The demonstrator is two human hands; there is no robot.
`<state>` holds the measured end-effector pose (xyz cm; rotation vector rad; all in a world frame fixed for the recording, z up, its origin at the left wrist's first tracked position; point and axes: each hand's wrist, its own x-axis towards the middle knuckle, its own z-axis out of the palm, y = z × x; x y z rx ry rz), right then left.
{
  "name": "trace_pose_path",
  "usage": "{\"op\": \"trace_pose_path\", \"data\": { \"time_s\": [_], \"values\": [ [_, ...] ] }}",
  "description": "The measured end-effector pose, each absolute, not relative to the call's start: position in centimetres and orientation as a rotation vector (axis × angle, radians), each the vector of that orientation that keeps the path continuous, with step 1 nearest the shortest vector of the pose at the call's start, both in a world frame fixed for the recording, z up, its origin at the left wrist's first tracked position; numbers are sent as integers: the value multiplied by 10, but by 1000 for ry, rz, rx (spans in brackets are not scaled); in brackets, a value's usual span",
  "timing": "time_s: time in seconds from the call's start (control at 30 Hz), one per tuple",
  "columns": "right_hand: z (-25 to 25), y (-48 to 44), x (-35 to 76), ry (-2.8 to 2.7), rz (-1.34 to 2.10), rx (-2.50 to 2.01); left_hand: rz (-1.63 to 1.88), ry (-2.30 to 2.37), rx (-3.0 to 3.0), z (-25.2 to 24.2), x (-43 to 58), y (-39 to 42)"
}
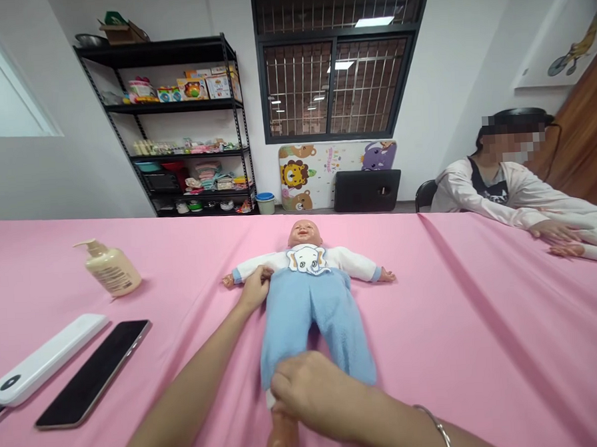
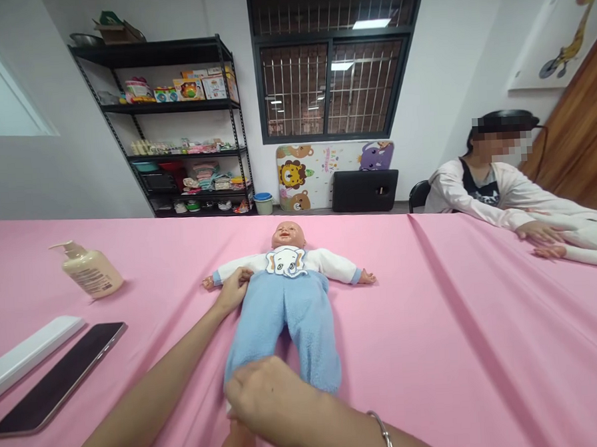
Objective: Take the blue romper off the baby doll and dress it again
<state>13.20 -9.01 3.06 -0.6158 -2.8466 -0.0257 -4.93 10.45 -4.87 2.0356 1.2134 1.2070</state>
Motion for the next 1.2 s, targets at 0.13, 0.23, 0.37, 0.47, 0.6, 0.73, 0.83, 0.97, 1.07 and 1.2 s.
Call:
{"op": "trace_pose_path", "data": {
  "time_s": [0.13,0.23,0.37,0.47,0.6,0.73,0.83,0.97,1.07,1.2],
  "values": [
    [44,-70,144,-2724,51,-1001,1093,1118,2073,-47,-50,101],
    [44,-50,159,-2593,73,-1281,1084,1155,2065,-45,-51,104],
    [31,-35,168,-2612,107,-1376,1221,1278,2007,-46,-52,116],
    [22,-28,165,-2603,127,-1316,1307,1415,1923,-51,-53,121],
    [5,-5,173,-2103,316,-1234,1416,1558,1825,-51,-56,116],
    [-32,32,207,-1549,255,-1346,1476,1586,1829,-31,-44,103],
    [-59,51,232,-1527,209,-1564,1470,1471,1943,-10,-15,91],
    [-74,58,245,-1760,159,-1834,1226,1220,2330,8,32,76],
    [-75,55,244,-2012,29,-1849,1112,1285,2402,10,55,74],
    [-75,61,241,-2130,-46,-1803,1118,1405,2286,7,72,82]
  ]
}}
